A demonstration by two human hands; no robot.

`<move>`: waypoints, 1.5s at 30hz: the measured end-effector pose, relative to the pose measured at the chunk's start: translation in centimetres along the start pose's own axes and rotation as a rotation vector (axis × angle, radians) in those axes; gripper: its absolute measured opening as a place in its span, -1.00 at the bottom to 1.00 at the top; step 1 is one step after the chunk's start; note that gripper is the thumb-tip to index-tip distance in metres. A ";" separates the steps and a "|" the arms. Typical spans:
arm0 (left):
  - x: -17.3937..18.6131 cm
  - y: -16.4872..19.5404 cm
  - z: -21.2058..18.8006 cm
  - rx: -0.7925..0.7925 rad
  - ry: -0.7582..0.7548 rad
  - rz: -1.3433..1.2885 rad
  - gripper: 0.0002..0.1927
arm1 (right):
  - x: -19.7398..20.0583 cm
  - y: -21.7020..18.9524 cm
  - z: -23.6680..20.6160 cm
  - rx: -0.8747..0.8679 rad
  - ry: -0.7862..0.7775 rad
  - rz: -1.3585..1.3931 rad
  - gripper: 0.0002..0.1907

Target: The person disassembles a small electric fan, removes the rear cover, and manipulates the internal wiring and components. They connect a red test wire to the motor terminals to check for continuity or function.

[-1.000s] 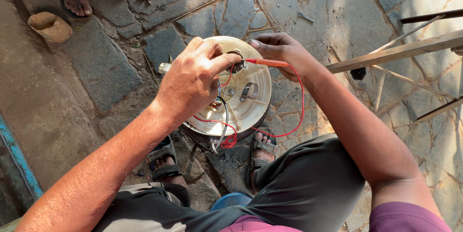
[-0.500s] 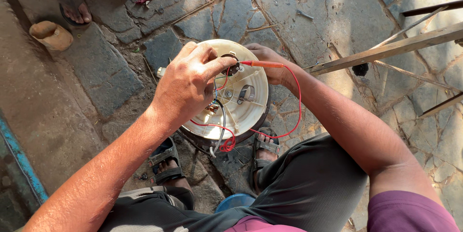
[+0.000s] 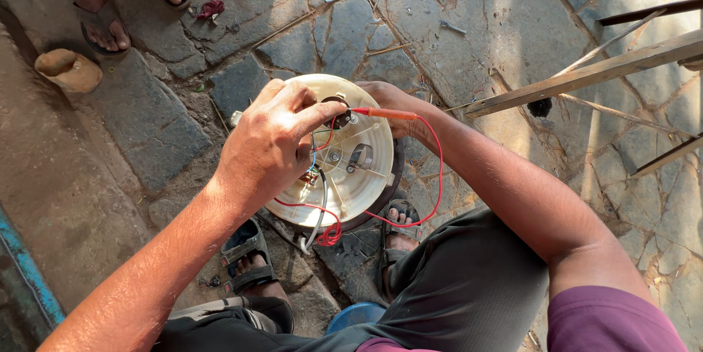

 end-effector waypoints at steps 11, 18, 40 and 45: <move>-0.2 -0.1 0.1 0.013 -0.002 0.011 -0.33 | -0.8 -0.4 -1.3 0.116 -0.032 -0.322 -0.47; -0.2 0.1 0.2 0.015 -0.005 0.009 -0.34 | -1.0 -0.6 0.0 0.181 -0.118 -0.323 -0.56; -0.2 -0.3 0.1 -0.001 0.011 -0.011 -0.32 | 1.8 2.2 -1.1 0.566 -0.114 -0.980 -0.56; -0.2 -0.4 0.3 0.016 -0.007 -0.008 -0.29 | 2.5 4.0 0.1 0.441 -0.067 -0.283 -0.63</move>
Point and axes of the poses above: each hand's wrist, its own z-axis towards the middle knuckle, its own x-axis out of the back of the hand, y = z × x, the point moved 5 cm from there along z, towards the middle knuckle, and after that the axes turned 9 degrees about x, right-handed, at the moved point
